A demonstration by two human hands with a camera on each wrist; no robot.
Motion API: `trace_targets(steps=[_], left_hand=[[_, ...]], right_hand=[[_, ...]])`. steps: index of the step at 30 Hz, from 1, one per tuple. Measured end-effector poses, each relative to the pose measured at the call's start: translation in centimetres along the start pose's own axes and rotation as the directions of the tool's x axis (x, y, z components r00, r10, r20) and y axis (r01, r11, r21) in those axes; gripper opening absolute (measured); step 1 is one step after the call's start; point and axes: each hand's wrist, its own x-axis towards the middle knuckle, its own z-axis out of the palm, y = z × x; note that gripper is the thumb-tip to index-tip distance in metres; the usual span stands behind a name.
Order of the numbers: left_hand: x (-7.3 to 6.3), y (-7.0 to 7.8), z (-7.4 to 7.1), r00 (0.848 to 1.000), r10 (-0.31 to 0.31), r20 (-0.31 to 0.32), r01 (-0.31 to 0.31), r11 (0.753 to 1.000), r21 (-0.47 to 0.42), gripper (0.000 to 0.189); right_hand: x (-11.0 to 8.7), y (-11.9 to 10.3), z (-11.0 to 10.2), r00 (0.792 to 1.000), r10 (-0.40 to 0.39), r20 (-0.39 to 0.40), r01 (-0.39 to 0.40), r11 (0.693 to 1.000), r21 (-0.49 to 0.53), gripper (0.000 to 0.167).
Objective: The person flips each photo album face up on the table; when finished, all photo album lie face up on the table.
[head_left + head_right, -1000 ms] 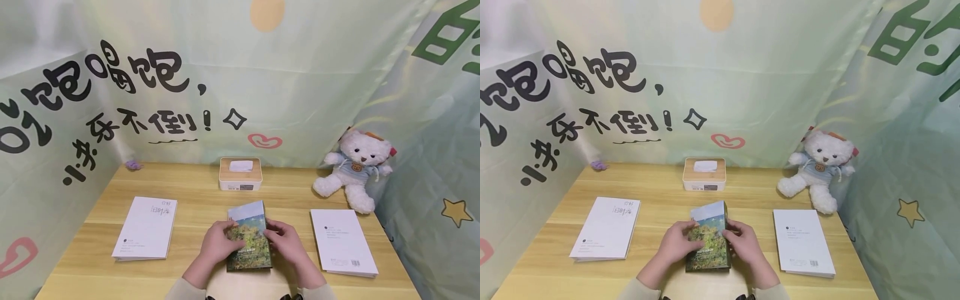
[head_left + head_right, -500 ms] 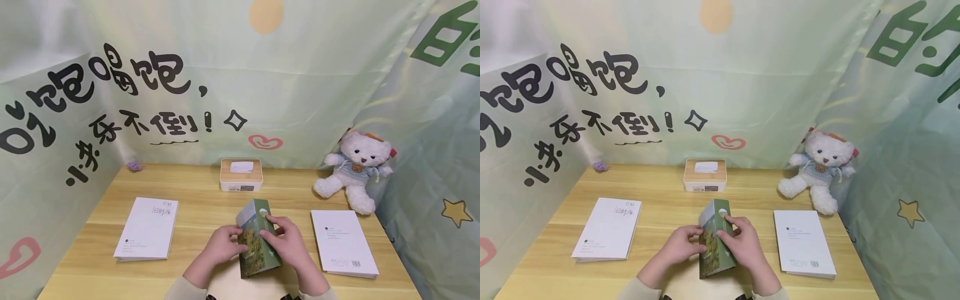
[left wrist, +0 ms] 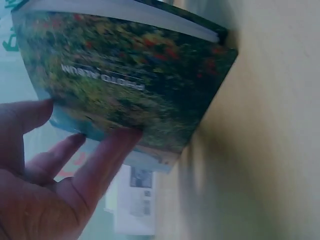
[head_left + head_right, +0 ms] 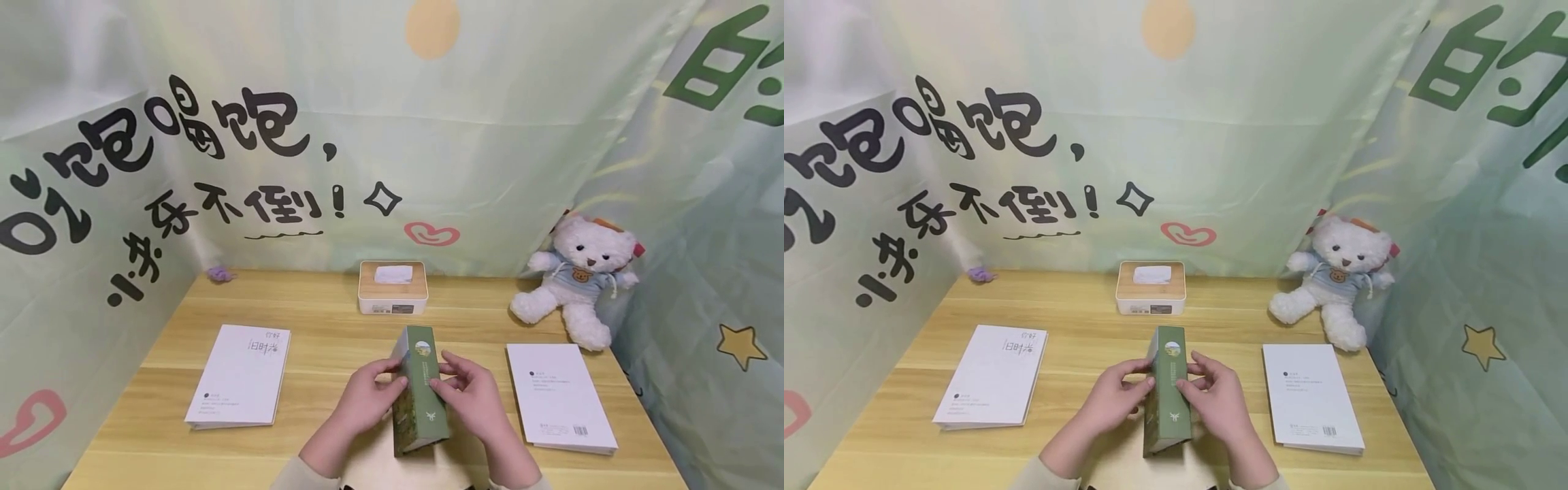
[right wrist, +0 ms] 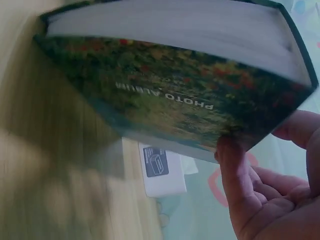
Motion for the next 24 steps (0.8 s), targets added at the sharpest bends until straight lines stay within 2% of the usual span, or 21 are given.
trace_targets(steps=[5,9,18,21,24], left_hand=[[0.1,1.1,0.2,0.999,0.026,-0.035,-0.028,0.999,-0.045,0.044],[0.0,1.8,0.3,0.999,0.018,-0.048,-0.019,0.999,-0.029,0.052],[0.3,2.6,0.6,0.999,-0.01,-0.043,0.01,1.0,-0.007,0.073],[0.4,2.6,0.5,1.0,-0.015,-0.028,0.014,1.0,-0.018,0.086],[0.2,2.7,0.2,1.0,-0.024,0.02,0.025,0.999,-0.027,0.09]], right_hand=[[-0.1,-0.1,-0.4,0.998,0.025,0.058,-0.03,0.996,0.08,0.044],[-0.3,-0.2,-0.7,0.996,0.027,0.091,-0.036,0.994,0.105,0.042],[-0.3,-0.1,-0.7,0.99,-0.036,0.134,0.019,0.992,0.125,0.039],[-0.3,0.3,-0.6,0.989,-0.026,0.142,0.007,0.991,0.135,0.038],[-0.3,0.9,-0.6,0.985,-0.025,0.171,-0.003,0.986,0.164,0.038]])
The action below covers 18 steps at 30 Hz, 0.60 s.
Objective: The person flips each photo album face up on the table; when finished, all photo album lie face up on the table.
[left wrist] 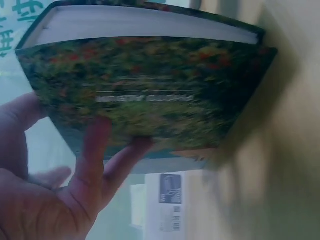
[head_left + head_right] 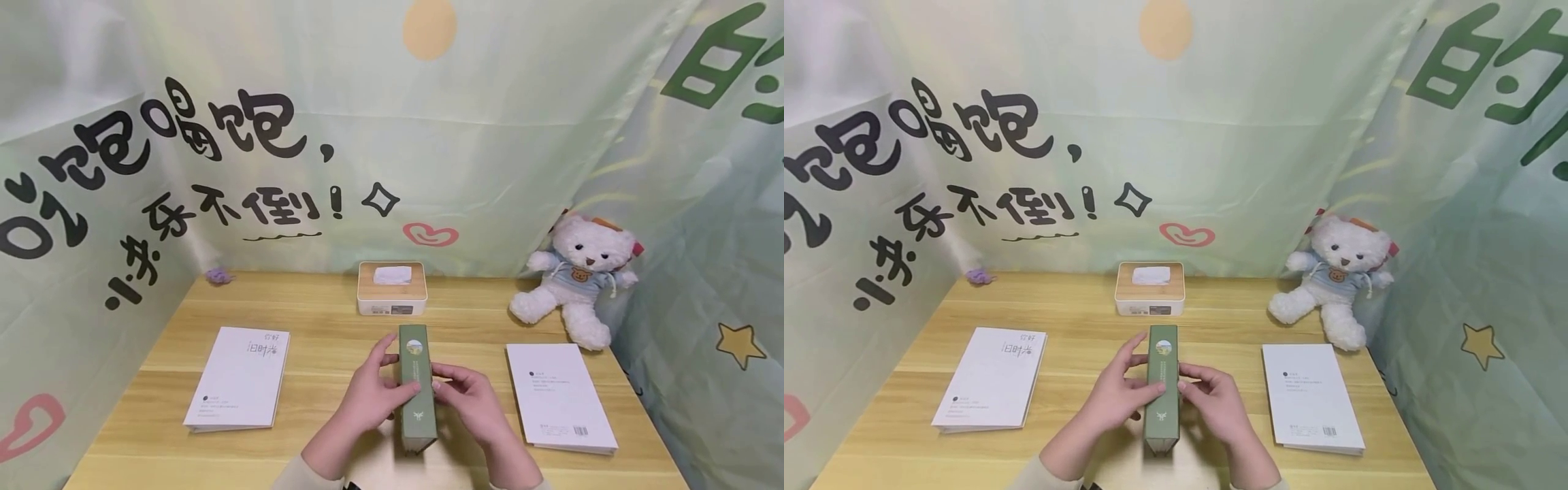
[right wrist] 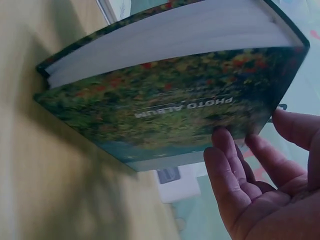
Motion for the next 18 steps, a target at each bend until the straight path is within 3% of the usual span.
trace_targets(steps=[4,7,12,18], left_hand=[[-0.2,0.4,-0.4,0.998,-0.007,0.069,0.004,0.999,0.049,0.075],[-0.1,0.8,-0.5,0.996,0.014,0.083,-0.023,0.995,0.102,0.068],[0.0,1.2,-0.3,0.996,0.064,0.067,-0.073,0.987,0.143,0.075],[0.0,1.1,-0.1,0.998,0.066,0.003,-0.065,0.98,0.19,0.083]], right_hand=[[0.0,1.1,-0.1,0.998,0.013,0.058,-0.016,0.999,0.051,0.04],[0.1,1.9,-0.3,0.995,0.057,0.079,-0.062,0.996,0.066,0.042],[0.2,2.3,-0.4,0.987,0.121,0.104,-0.123,0.992,0.015,0.045],[0.3,2.2,-0.4,0.984,0.134,0.115,-0.128,0.99,-0.057,0.046]])
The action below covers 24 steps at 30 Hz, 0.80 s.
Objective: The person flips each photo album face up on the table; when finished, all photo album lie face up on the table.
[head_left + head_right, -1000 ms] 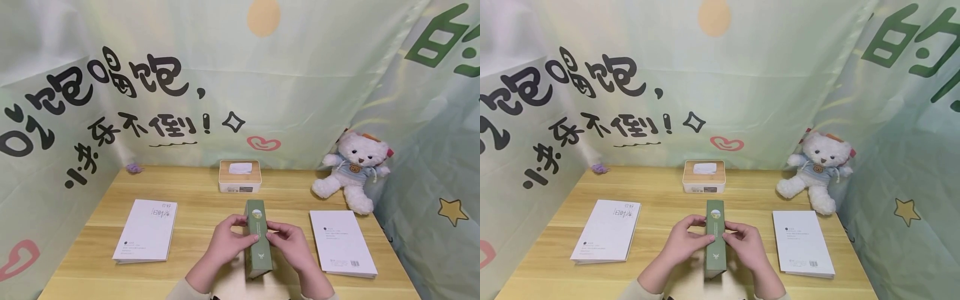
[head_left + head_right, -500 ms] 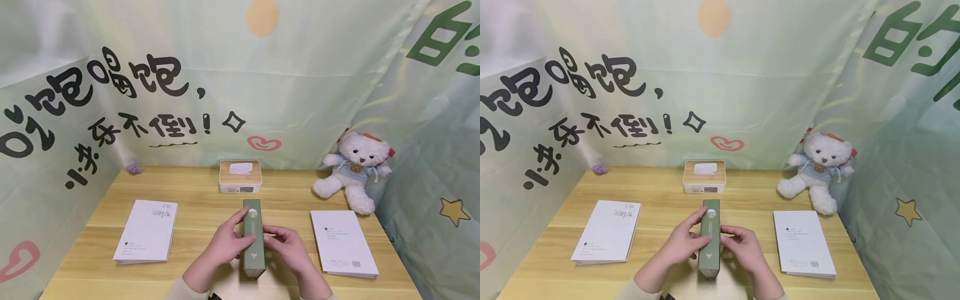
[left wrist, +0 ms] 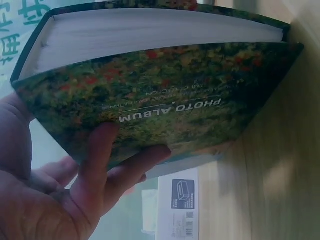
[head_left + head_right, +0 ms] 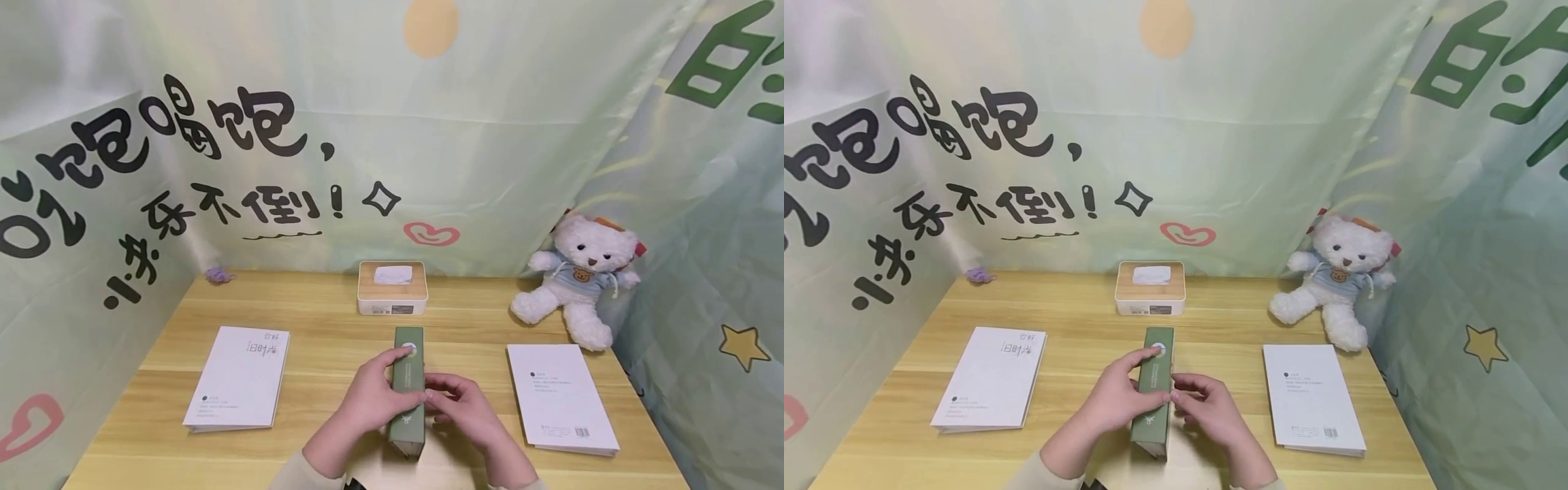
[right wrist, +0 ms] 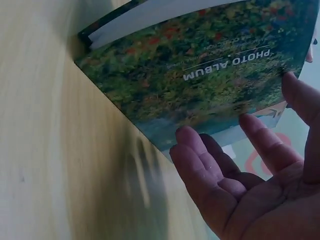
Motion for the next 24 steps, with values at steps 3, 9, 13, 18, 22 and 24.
trace_targets(steps=[3,9,13,18,22,24], left_hand=[[0.0,-0.1,-0.2,0.999,-0.023,-0.048,0.025,0.999,0.024,0.084],[0.0,-0.6,-0.5,0.992,-0.063,-0.108,0.058,0.997,-0.04,0.083],[0.0,-1.5,-0.5,0.99,-0.096,-0.103,0.08,0.986,-0.145,0.085],[0.2,-3.1,-0.7,0.99,-0.121,-0.067,0.097,0.953,-0.287,0.088],[0.0,-3.8,-0.7,0.99,-0.127,-0.063,0.1,0.941,-0.324,0.089],[-0.2,-4.1,-0.7,0.987,-0.14,-0.072,0.107,0.931,-0.349,0.089]], right_hand=[[0.2,-0.1,0.4,1.0,-0.023,-0.004,0.023,0.999,-0.039,0.046],[0.4,0.1,0.9,0.996,-0.085,-0.015,0.083,0.987,-0.135,0.051],[0.2,0.4,0.8,0.991,-0.088,-0.096,0.066,0.974,-0.217,0.054],[0.5,0.9,1.0,0.973,-0.079,-0.218,-0.01,0.925,-0.38,0.056],[0.7,1.2,1.0,0.969,-0.067,-0.239,-0.046,0.898,-0.438,0.059],[0.8,1.3,1.0,0.969,-0.069,-0.236,-0.049,0.887,-0.459,0.06]])
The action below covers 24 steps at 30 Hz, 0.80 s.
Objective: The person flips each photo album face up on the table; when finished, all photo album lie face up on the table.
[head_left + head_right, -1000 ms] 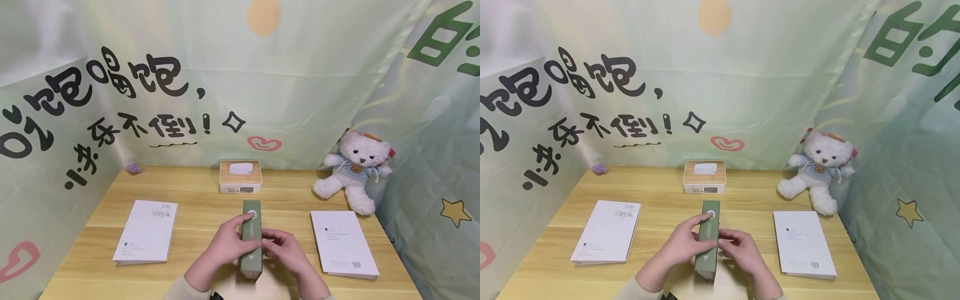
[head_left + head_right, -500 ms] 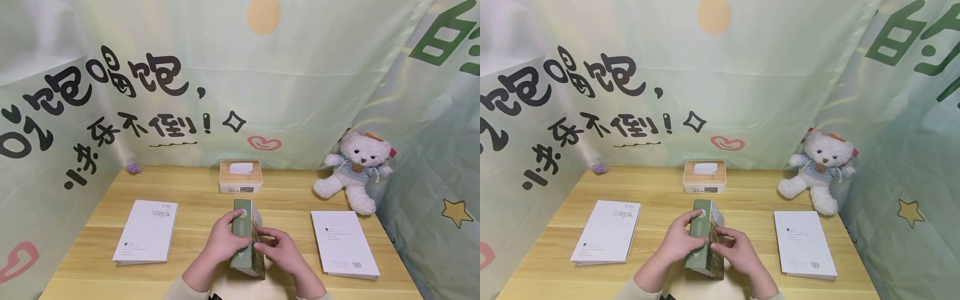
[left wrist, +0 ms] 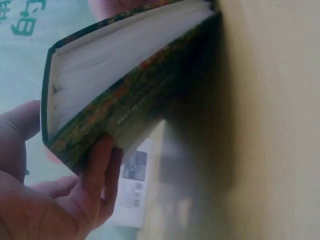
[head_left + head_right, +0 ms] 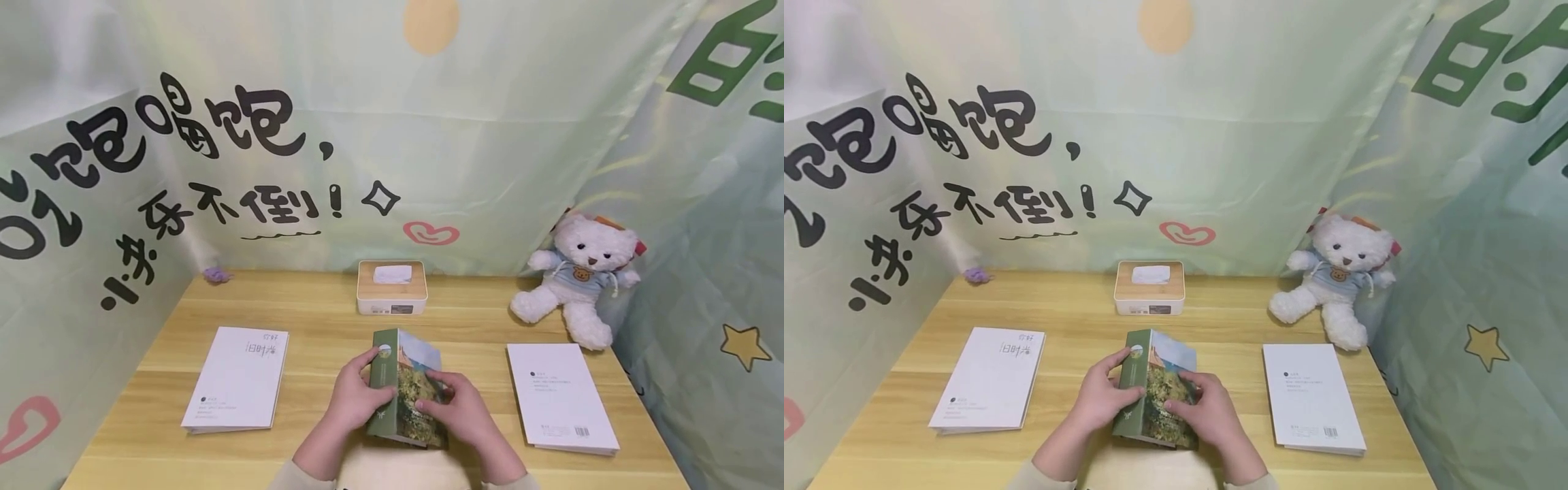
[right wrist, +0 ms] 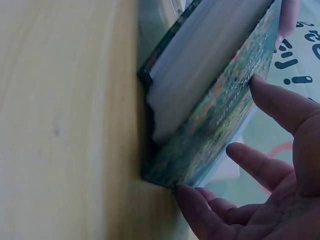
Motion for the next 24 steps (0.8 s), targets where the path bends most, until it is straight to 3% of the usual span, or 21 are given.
trace_targets(steps=[9,16,21,24], left_hand=[[-0.3,-1.3,-0.9,1.0,-0.02,-0.023,0.019,0.998,-0.059,0.083],[-0.6,-2.5,-1.8,0.995,-0.037,-0.093,0.042,0.998,0.047,0.075],[-0.9,-3.3,-2.5,0.989,-0.026,-0.142,0.054,0.978,0.202,0.061],[-1.0,-3.5,-2.7,0.991,-0.001,-0.133,0.034,0.969,0.245,0.054]], right_hand=[[0.2,-0.4,0.5,0.999,-0.033,0.02,0.034,0.998,-0.05,0.062],[0.4,-0.3,1.3,0.998,-0.044,0.042,0.048,0.992,-0.112,0.06],[0.2,-0.4,1.7,0.997,-0.053,0.051,0.058,0.992,-0.111,0.054],[0.0,-0.5,1.9,0.997,-0.059,0.048,0.064,0.991,-0.113,0.051]])
